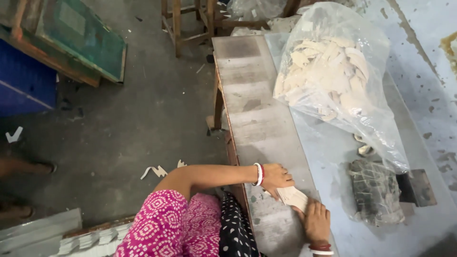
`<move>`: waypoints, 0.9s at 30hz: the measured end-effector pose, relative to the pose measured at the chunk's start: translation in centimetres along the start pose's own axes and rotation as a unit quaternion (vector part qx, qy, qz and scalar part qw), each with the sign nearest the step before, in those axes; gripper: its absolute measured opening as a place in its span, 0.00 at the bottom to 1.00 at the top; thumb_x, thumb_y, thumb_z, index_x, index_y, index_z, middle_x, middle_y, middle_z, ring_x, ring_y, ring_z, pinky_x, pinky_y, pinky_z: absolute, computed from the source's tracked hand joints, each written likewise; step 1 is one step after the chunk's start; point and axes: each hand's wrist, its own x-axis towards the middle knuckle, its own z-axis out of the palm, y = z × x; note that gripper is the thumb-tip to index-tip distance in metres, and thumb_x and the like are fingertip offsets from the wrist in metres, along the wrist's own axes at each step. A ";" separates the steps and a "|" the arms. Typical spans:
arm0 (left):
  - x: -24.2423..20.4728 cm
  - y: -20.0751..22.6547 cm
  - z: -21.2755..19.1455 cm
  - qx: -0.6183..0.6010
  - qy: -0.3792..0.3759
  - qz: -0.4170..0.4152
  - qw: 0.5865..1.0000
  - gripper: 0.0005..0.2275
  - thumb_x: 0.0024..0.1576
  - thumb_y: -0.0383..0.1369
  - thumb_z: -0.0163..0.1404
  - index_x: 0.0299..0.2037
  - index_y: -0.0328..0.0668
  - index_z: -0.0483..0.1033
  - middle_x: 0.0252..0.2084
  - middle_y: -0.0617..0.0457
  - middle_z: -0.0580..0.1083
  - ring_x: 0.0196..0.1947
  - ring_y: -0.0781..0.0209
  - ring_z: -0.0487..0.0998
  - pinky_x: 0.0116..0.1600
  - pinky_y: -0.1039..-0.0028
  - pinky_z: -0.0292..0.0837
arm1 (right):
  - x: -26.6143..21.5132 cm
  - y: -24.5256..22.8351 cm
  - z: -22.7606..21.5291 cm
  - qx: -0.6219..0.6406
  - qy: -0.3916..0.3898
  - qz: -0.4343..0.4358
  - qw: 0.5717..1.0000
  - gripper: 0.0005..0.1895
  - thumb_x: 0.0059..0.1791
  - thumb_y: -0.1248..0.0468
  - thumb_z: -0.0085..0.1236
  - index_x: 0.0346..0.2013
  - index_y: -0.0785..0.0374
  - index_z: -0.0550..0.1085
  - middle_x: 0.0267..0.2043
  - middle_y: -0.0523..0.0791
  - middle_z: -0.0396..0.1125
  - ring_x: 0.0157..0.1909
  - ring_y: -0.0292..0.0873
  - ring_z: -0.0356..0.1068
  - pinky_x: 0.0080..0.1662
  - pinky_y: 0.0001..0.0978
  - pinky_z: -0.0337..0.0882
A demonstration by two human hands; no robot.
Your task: The person gathers and stacks light-colored wooden cutouts on a metal workbench. They repeatedly pick up individual pieces, align them, and add them to a growing stack, occasionally adjusting the pile. The person then moves the stack to a green tray.
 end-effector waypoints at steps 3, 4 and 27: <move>0.8 -0.3 -0.9 0.028 0.033 0.025 0.999 0.34 0.39 0.59 0.62 0.49 0.45 0.69 0.43 0.49 0.75 0.42 0.47 0.78 0.45 0.57 0.74 | -0.1 0.7 -0.6 -0.007 0.028 0.008 1.000 0.37 0.44 0.38 0.55 0.51 0.66 0.71 0.47 0.49 0.70 0.50 0.51 0.69 0.50 0.45 0.67; 0.7 -0.1 -1.7 0.026 0.033 0.027 0.999 0.34 0.39 0.59 0.62 0.49 0.45 0.69 0.43 0.49 0.75 0.42 0.47 0.78 0.45 0.57 0.74 | -0.1 0.4 -1.7 -0.008 0.026 0.010 1.000 0.37 0.44 0.38 0.55 0.51 0.66 0.71 0.47 0.49 0.70 0.50 0.51 0.69 0.50 0.45 0.67; 0.5 0.5 -2.0 -0.004 -0.033 -0.024 0.999 0.39 0.31 0.51 0.69 0.51 0.42 0.68 0.43 0.46 0.75 0.43 0.45 0.79 0.45 0.57 0.76 | -1.0 -3.5 -1.8 0.115 0.034 0.095 0.988 0.37 0.47 0.46 0.56 0.63 0.66 0.64 0.66 0.50 0.62 0.63 0.55 0.63 0.62 0.50 0.60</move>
